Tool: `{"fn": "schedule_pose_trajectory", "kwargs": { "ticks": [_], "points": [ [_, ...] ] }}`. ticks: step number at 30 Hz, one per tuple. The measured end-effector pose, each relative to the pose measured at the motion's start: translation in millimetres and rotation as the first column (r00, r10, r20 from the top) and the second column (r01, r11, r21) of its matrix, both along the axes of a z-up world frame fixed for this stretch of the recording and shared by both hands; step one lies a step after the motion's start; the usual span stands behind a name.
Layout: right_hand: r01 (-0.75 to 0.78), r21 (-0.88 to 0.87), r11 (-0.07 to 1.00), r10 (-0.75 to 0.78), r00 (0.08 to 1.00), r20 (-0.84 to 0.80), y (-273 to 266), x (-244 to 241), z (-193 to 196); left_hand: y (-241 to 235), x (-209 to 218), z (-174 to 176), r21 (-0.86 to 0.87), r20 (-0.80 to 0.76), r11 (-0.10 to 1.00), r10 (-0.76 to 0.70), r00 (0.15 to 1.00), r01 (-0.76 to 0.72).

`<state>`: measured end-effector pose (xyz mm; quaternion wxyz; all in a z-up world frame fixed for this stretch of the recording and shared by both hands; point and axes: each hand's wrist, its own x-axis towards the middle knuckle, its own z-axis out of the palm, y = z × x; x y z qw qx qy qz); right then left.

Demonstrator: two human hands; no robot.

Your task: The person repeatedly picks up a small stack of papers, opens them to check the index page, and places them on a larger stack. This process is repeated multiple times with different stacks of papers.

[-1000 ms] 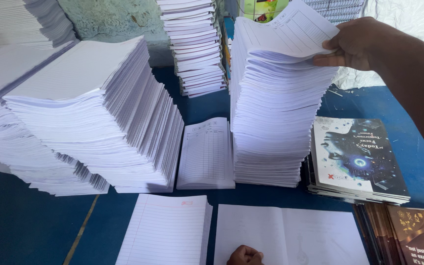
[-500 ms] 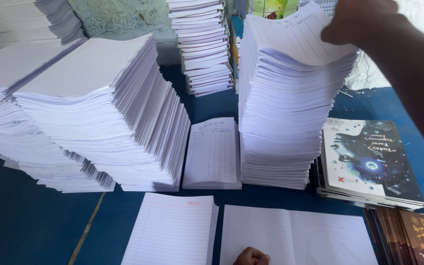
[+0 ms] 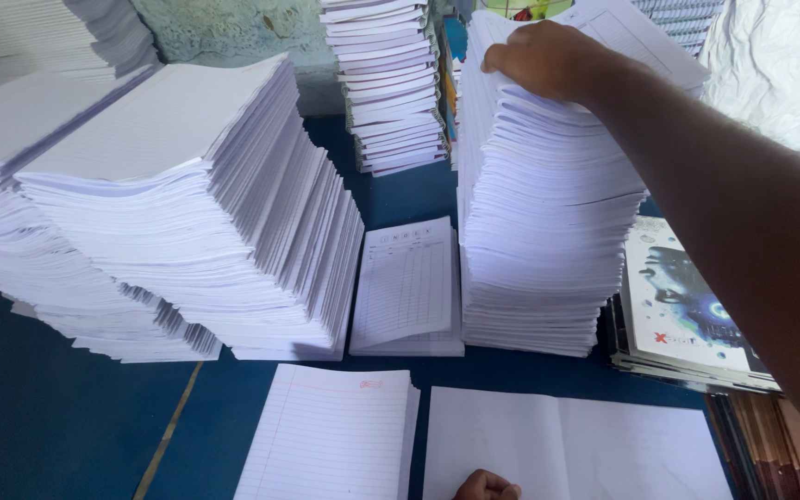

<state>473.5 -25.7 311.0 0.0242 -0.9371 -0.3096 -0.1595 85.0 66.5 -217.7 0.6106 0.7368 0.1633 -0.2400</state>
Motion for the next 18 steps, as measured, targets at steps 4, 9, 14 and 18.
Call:
{"fn": "schedule_pose_trajectory", "kwargs": {
  "ticks": [4, 9, 14, 18],
  "points": [
    [-0.131, -0.127, 0.983, 0.140, 0.988, 0.067, -2.2, -1.3, -1.0, -1.1, 1.3, 4.0, 0.001, 0.033, 1.000, -0.008, 0.999, 0.008],
    [0.117, 0.327, 0.938, -0.020, 0.959, -0.283, 2.0, -23.5, -15.5, 3.1, 1.1, 9.1, -0.059, -0.040, 0.998, -0.018, 0.999, 0.016],
    [-0.124, 0.080, 0.989, 0.123, 0.992, 0.015, 4.7, -13.8, -26.3, 1.4, 1.1, 12.3, -0.062, -0.042, 0.998, -0.011, 0.999, 0.008],
    [-0.113, 0.195, 0.974, 0.124, 0.991, -0.046, 7.8, 0.3, -40.8, -2.1, -2.2, 10.5, 0.009, 0.011, 1.000, 0.021, 1.000, -0.021]
  ]
}}
